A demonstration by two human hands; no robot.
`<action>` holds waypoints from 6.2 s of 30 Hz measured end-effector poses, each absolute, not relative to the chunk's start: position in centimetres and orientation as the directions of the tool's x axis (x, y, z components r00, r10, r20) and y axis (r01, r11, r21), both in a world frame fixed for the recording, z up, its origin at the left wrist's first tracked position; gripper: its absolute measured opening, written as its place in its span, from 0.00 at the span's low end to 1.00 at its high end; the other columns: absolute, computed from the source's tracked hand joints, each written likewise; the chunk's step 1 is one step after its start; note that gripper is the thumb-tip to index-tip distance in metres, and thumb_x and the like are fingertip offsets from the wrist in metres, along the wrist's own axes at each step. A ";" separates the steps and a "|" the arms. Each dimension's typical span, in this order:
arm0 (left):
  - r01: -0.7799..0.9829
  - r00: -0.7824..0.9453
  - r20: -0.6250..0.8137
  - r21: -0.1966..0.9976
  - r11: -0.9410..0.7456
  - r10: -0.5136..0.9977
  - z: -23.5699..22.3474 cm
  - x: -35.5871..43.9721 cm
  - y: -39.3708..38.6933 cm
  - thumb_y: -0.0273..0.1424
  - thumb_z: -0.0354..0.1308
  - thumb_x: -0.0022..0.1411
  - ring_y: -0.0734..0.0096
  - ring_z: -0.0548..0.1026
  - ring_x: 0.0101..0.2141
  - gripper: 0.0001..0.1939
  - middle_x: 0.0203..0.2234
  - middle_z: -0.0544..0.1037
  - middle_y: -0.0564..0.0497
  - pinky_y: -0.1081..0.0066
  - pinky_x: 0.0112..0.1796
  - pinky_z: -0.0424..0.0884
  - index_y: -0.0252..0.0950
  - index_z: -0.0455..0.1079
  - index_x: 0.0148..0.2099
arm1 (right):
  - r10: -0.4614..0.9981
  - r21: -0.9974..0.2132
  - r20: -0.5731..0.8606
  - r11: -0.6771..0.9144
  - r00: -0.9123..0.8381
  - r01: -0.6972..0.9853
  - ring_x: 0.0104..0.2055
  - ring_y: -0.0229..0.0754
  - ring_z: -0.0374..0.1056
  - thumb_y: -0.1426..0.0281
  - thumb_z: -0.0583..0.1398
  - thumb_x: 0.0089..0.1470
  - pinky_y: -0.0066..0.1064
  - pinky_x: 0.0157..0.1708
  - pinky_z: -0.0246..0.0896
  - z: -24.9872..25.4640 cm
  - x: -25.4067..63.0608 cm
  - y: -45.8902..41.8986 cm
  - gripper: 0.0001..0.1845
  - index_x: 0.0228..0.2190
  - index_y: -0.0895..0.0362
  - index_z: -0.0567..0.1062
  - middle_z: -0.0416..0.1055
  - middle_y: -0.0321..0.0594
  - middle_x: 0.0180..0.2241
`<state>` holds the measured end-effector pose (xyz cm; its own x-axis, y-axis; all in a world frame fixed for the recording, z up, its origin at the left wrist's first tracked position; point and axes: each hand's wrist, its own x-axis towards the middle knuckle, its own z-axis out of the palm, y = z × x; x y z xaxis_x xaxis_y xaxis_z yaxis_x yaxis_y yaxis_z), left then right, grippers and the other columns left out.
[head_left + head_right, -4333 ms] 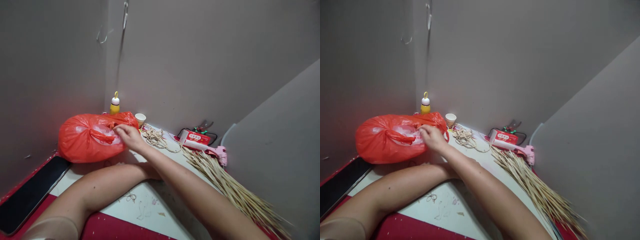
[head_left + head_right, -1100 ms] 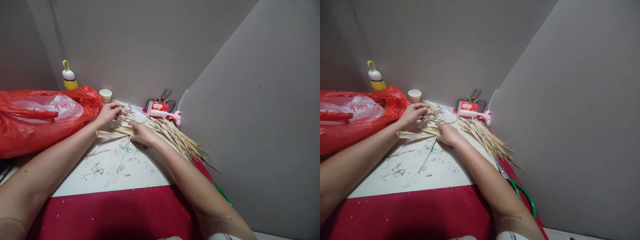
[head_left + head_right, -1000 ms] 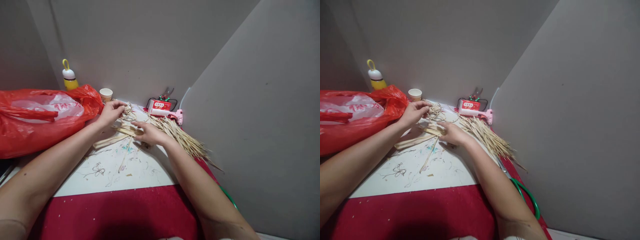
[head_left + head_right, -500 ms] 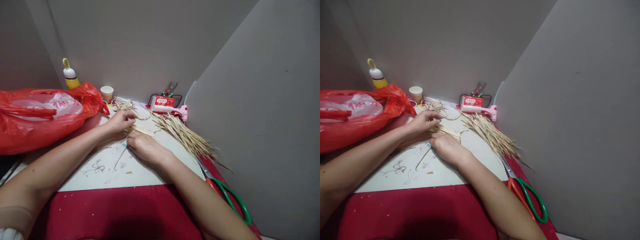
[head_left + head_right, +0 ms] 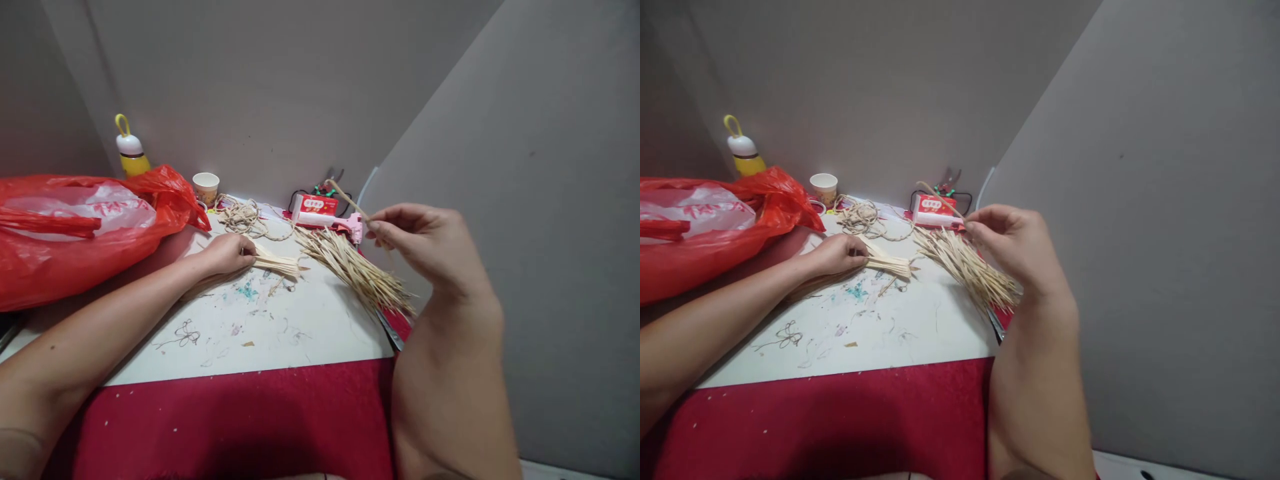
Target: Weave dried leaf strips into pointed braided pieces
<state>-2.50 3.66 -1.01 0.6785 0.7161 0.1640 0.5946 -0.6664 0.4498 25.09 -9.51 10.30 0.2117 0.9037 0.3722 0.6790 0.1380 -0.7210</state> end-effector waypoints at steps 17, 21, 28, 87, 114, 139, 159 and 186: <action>0.048 0.331 0.166 0.980 -0.192 0.929 0.0 -1.7 3.4 0.37 0.62 0.50 0.78 0.63 0.19 0.12 0.18 0.70 0.56 0.75 0.23 0.59 0.33 0.71 0.31 | 0.967 -0.885 0.229 0.160 0.110 0.438 0.24 0.38 0.67 0.56 0.61 0.52 0.30 0.26 0.63 4.5 21.5 -5.0 0.17 0.25 0.58 0.75 0.73 0.40 0.22; -0.069 0.328 0.065 0.997 -0.045 0.943 0.1 -1.9 3.6 0.37 0.65 0.46 0.78 0.64 0.19 0.14 0.19 0.70 0.57 0.75 0.23 0.59 0.34 0.69 0.32 | 0.998 -0.989 -0.063 -0.065 0.013 0.132 0.19 0.34 0.67 0.54 0.66 0.45 0.23 0.15 0.57 1.3 15.5 -3.7 0.20 0.29 0.59 0.75 0.74 0.40 0.25; -0.100 0.530 -0.008 0.992 0.071 0.848 0.2 -1.8 2.7 0.30 0.68 0.43 0.81 0.63 0.20 0.14 0.20 0.68 0.58 0.78 0.23 0.54 0.34 0.66 0.30 | 0.986 -0.975 -0.074 -0.041 0.147 -0.217 0.19 0.32 0.66 0.61 0.70 0.39 0.20 0.13 0.57 -0.8 15.0 -3.2 0.19 0.29 0.60 0.74 0.74 0.38 0.24; -0.307 0.619 -0.212 0.821 0.482 0.756 1.6 -1.7 2.4 0.47 0.65 0.50 0.89 0.48 0.12 0.23 0.20 0.70 0.55 0.80 0.14 0.40 0.32 0.70 0.38 | 0.972 -0.966 -0.048 -0.104 -0.229 -0.238 0.19 0.30 0.62 0.63 0.68 0.44 0.21 0.16 0.56 1.6 16.9 -4.4 0.12 0.25 0.57 0.73 0.75 0.37 0.28; -0.123 0.633 -0.236 0.909 0.398 0.737 0.2 -0.6 1.7 0.27 0.71 0.42 0.87 0.48 0.14 0.14 0.13 0.54 0.61 0.79 0.16 0.40 0.32 0.68 0.29 | 0.844 -0.434 0.411 -0.150 0.344 0.888 0.24 0.37 0.61 0.64 0.60 0.48 0.30 0.26 0.53 8.8 31.6 -8.6 0.09 0.23 0.56 0.73 0.69 0.38 0.22; -0.094 0.623 -0.150 0.960 0.264 0.768 0.1 -0.4 1.2 0.26 0.67 0.48 0.85 0.53 0.13 0.08 0.12 0.62 0.58 0.75 0.17 0.43 0.32 0.70 0.28 | 0.996 -0.995 -0.080 -0.077 -0.045 0.065 0.19 0.33 0.66 0.59 0.71 0.36 0.21 0.15 0.55 0.6 17.1 -4.0 0.19 0.25 0.57 0.72 0.72 0.34 0.20; 0.037 0.511 0.009 0.999 -0.033 0.859 -0.6 0.1 0.8 0.29 0.63 0.47 0.78 0.65 0.21 0.07 0.21 0.72 0.54 0.75 0.25 0.57 0.31 0.71 0.29 | 0.997 -0.975 -0.022 -0.037 0.071 0.218 0.14 0.32 0.61 0.67 0.64 0.39 0.22 0.15 0.56 0.4 16.0 -3.8 0.09 0.21 0.58 0.70 0.69 0.34 0.14; -0.184 0.414 -0.039 0.975 0.126 0.909 0.6 -0.9 2.2 0.34 0.65 0.50 0.86 0.53 0.12 0.12 0.17 0.70 0.55 0.78 0.15 0.45 0.33 0.66 0.30 | 0.938 -0.767 -0.041 0.192 0.344 -0.612 0.19 0.29 0.64 0.73 0.67 0.38 0.19 0.20 0.63 4.3 23.1 -2.3 0.13 0.24 0.55 0.67 0.68 0.28 0.18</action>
<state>-0.86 2.23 0.60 0.4142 0.9094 -0.0392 -0.1844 0.1260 0.9747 23.06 -2.27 4.30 0.3444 0.9380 -0.0405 -0.6122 0.1916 -0.7671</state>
